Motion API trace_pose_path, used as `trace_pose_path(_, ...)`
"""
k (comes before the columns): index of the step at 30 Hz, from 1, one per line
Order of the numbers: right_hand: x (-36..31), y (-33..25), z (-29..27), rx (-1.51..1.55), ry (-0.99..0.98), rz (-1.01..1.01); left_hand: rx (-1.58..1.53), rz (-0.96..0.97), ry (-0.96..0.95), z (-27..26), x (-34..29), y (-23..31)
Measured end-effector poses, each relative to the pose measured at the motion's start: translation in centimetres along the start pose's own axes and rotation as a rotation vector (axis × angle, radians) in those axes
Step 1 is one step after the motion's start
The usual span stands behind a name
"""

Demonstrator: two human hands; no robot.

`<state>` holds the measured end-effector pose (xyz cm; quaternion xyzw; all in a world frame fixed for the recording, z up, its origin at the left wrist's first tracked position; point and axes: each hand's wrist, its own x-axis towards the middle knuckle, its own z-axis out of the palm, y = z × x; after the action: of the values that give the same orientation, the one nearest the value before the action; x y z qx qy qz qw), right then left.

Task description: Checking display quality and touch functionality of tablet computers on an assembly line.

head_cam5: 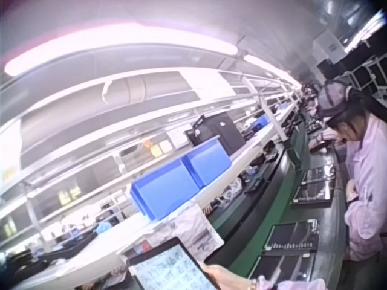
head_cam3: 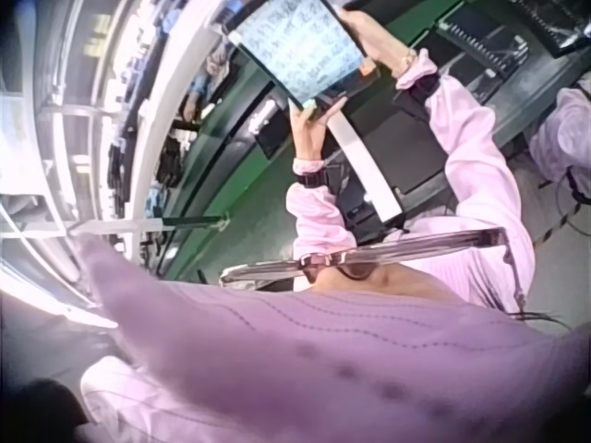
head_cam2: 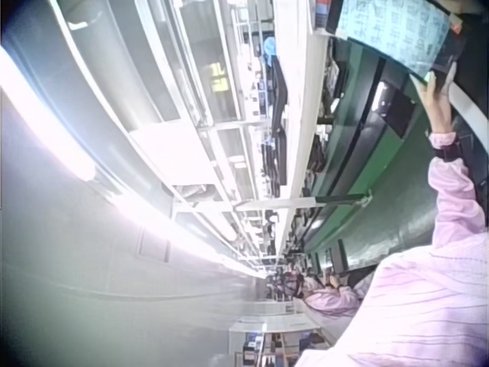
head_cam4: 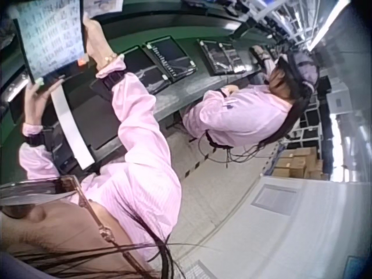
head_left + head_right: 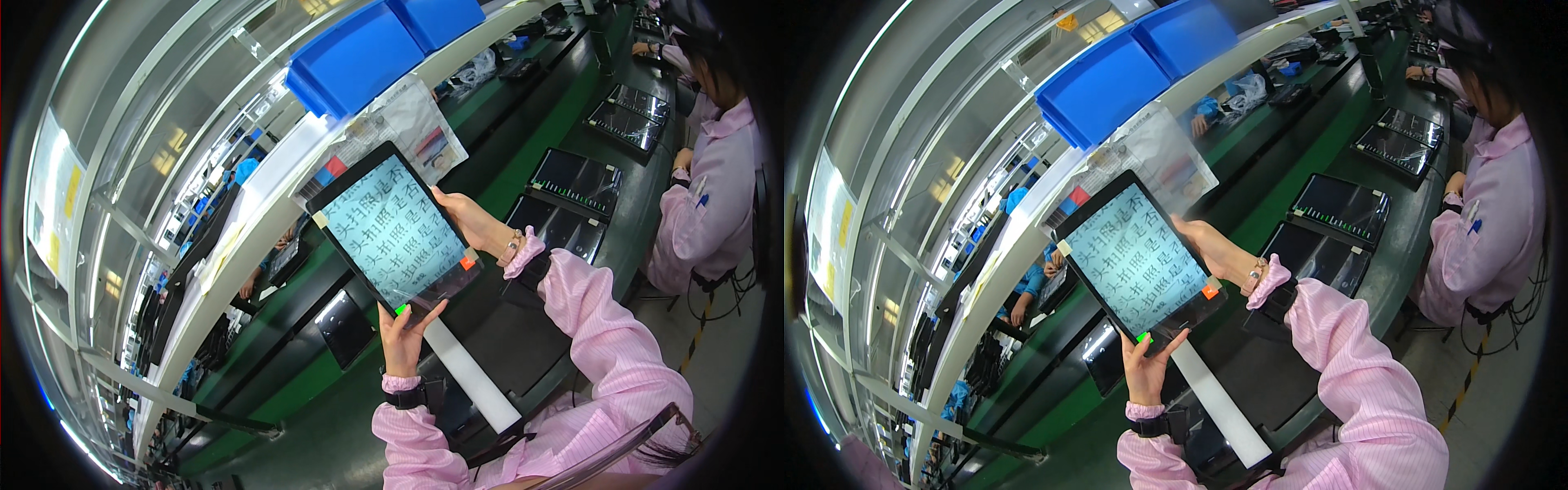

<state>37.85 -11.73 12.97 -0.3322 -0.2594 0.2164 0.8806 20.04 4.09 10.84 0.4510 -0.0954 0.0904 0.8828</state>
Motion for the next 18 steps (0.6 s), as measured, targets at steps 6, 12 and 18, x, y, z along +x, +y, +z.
trace_pose_path(6,-1.7,-0.7,0.9,0.018,-0.016,-0.001,0.027,0.009,-0.002,0.0,-0.7,0.0)
trace_pose_path(12,-6.2,-0.3,1.2,0.093,0.066,-0.009,0.157,-0.156,0.013,-1.5,-3.0,0.0)
trace_pose_path(18,-11.5,0.6,0.7,-0.051,0.146,-0.008,0.550,-0.020,0.119,1.2,-3.5,1.0)
